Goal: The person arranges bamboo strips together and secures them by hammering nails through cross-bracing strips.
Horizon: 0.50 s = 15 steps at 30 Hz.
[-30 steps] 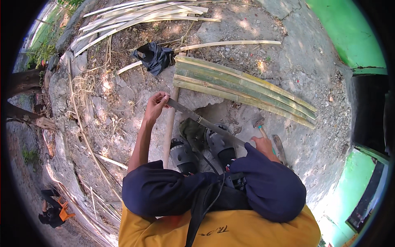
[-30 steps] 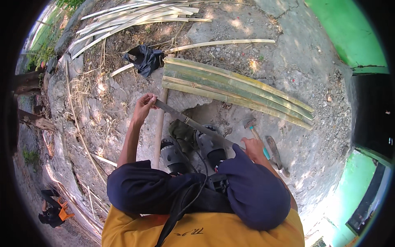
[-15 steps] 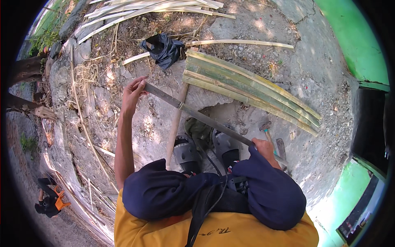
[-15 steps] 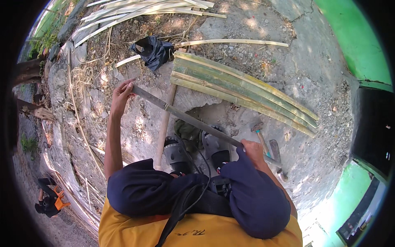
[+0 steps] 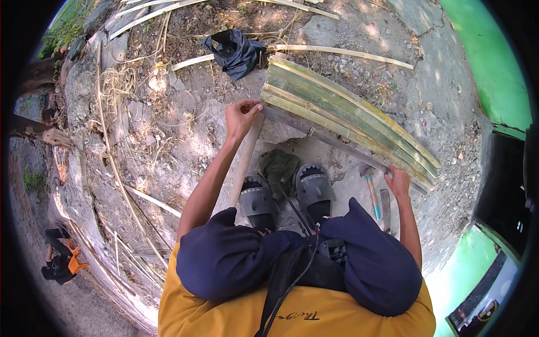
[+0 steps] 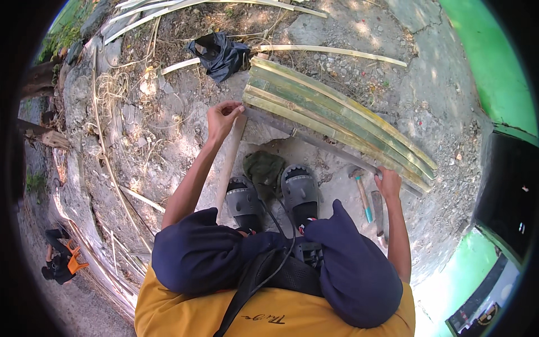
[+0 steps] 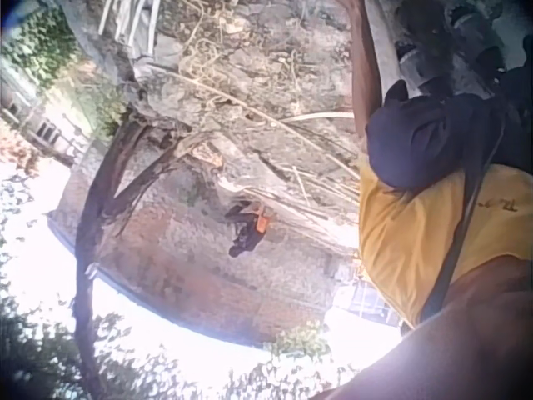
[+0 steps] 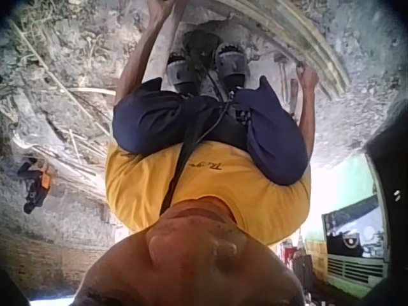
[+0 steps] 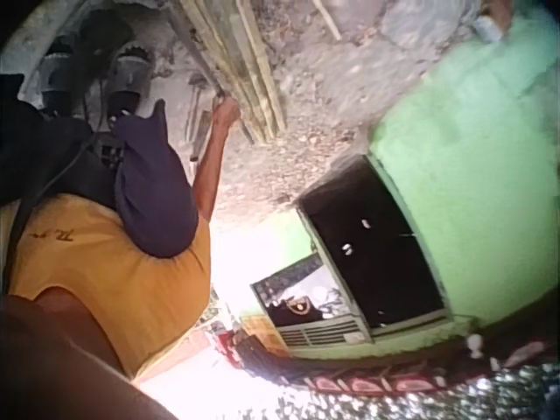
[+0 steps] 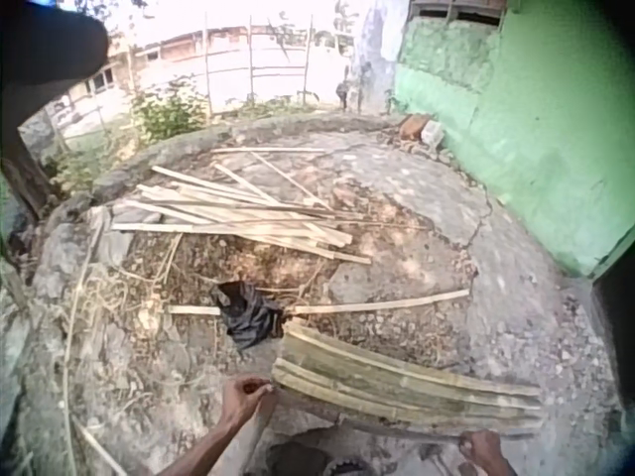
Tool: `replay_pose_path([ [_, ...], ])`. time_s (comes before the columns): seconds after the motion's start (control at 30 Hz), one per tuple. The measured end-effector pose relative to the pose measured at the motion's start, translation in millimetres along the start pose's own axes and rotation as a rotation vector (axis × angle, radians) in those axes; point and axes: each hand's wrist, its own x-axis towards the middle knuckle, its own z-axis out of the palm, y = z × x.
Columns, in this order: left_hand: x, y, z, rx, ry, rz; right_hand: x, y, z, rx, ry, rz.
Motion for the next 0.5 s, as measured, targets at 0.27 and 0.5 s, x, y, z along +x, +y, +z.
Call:
replay_pose_path([
  [0.27, -7.2, 2.9, 4.7, 0.004, 0.079, 0.148, 6.7, -8.1, 22.0, 0.013, 0.215, 0.031],
  [0.5, -3.9, -6.1, 0.1, -0.101, 0.065, 0.123, 8.5, -27.1, 25.4, 0.11, 0.185, 0.082],
])
